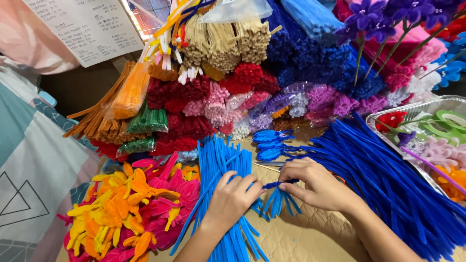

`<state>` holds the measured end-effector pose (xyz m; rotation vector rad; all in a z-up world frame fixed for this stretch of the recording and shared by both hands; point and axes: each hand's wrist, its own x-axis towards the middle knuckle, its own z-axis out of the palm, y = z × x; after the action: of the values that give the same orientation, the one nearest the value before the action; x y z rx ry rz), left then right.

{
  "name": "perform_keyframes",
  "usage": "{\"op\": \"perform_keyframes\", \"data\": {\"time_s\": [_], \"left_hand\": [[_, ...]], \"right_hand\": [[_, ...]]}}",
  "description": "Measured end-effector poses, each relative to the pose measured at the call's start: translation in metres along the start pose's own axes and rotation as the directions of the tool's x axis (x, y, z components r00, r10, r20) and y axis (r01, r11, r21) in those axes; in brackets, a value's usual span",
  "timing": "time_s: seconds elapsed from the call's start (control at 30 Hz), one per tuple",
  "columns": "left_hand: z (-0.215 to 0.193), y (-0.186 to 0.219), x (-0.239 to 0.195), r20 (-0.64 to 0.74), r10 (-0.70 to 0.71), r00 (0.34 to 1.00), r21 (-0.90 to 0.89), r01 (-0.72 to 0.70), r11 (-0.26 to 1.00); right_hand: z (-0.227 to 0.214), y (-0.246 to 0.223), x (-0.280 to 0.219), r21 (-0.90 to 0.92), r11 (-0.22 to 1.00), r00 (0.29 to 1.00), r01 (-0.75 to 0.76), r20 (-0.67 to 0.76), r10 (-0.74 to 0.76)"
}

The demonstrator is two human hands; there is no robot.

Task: The person twists blue pipe cleaners around a wooden stick to form a flower shape. They then remove the stick and continue shaping the pipe cleaner into a decorative flower.

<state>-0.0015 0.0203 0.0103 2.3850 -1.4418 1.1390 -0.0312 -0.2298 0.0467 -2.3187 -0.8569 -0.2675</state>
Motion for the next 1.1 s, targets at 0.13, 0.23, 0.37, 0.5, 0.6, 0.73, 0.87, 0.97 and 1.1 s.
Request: {"op": "perform_keyframes", "data": {"time_s": [0.13, 0.23, 0.37, 0.5, 0.6, 0.73, 0.87, 0.97, 1.1], "left_hand": [[0.002, 0.006, 0.005, 0.014, 0.011, 1.0, 0.05, -0.011, 0.999], [0.003, 0.005, 0.001, 0.035, -0.022, 0.999, -0.05, 0.024, 0.998], [-0.011, 0.003, 0.005, -0.028, -0.093, 0.995, -0.324, 0.079, 0.943], [-0.014, 0.013, 0.005, -0.116, -0.009, 0.993, -0.34, -0.031, 0.94], [-0.005, 0.02, 0.0, -0.187, 0.056, 0.981, -0.247, -0.102, 0.964], [0.006, 0.023, -0.009, -0.17, 0.139, 0.976, -0.167, -0.167, 0.972], [0.011, 0.017, -0.01, -0.159, 0.132, 0.978, -0.16, -0.158, 0.974], [0.011, 0.007, -0.011, -0.112, 0.109, 0.988, -0.147, -0.125, 0.981], [-0.001, -0.007, -0.002, -0.026, -0.16, 0.987, -0.259, 0.148, 0.954]], "right_hand": [[0.001, 0.0, 0.003, -0.02, 0.999, 0.999, 0.037, -0.019, -0.037], [0.006, 0.0, 0.002, -0.02, 0.999, 1.0, -0.026, -0.009, 0.026], [-0.005, 0.004, 0.002, 0.2, 0.978, 0.997, -0.058, -0.031, 0.065], [-0.009, 0.02, -0.003, 0.406, 0.897, 0.976, -0.175, -0.049, 0.212], [-0.016, 0.03, -0.003, 0.42, 0.886, 0.965, -0.198, -0.075, 0.251], [-0.031, 0.051, -0.013, 0.431, 0.864, 0.931, -0.26, -0.126, 0.343], [-0.043, 0.054, -0.019, 0.465, 0.839, 0.886, -0.283, -0.207, 0.414], [-0.043, 0.05, -0.017, 0.424, 0.86, 0.89, -0.284, -0.218, 0.401], [-0.04, 0.042, -0.013, 0.317, 0.916, 0.933, -0.247, -0.176, 0.313]]}}
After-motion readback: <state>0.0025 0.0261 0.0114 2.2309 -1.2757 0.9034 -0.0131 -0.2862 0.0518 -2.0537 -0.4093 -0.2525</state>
